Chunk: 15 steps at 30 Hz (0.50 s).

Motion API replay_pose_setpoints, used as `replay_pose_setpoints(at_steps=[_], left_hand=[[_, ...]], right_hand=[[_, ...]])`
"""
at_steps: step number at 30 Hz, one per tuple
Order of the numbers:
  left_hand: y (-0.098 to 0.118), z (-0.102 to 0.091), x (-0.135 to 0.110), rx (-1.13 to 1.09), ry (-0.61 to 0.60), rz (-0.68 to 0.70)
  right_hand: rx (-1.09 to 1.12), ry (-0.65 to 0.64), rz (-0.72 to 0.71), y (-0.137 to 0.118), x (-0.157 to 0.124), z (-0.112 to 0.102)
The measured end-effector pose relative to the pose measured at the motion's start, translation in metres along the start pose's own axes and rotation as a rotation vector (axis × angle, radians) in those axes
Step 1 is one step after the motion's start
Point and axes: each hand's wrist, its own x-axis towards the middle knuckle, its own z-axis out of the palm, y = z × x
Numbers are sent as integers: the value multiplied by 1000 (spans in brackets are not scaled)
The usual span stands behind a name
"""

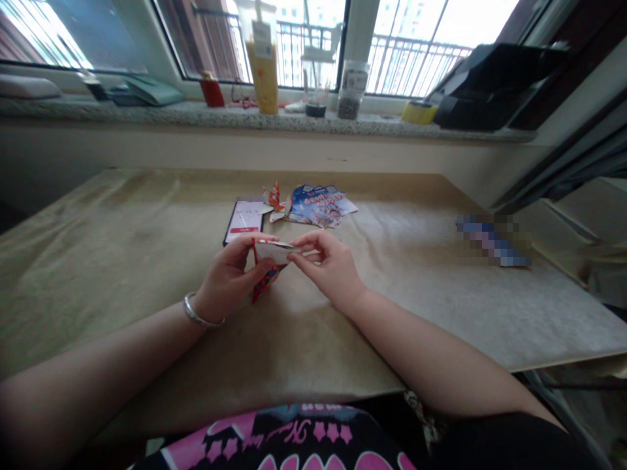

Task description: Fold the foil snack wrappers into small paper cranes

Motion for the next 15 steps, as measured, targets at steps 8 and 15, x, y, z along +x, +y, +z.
replay_pose_setpoints(at_steps=[8, 15], left_hand=[[-3, -3, 1, 51, -6, 55], [-1, -4, 3, 188, -27, 133]], right_hand=[[-41, -17, -70, 1, 1, -4], [-69, -6, -73, -2, 2, -3]])
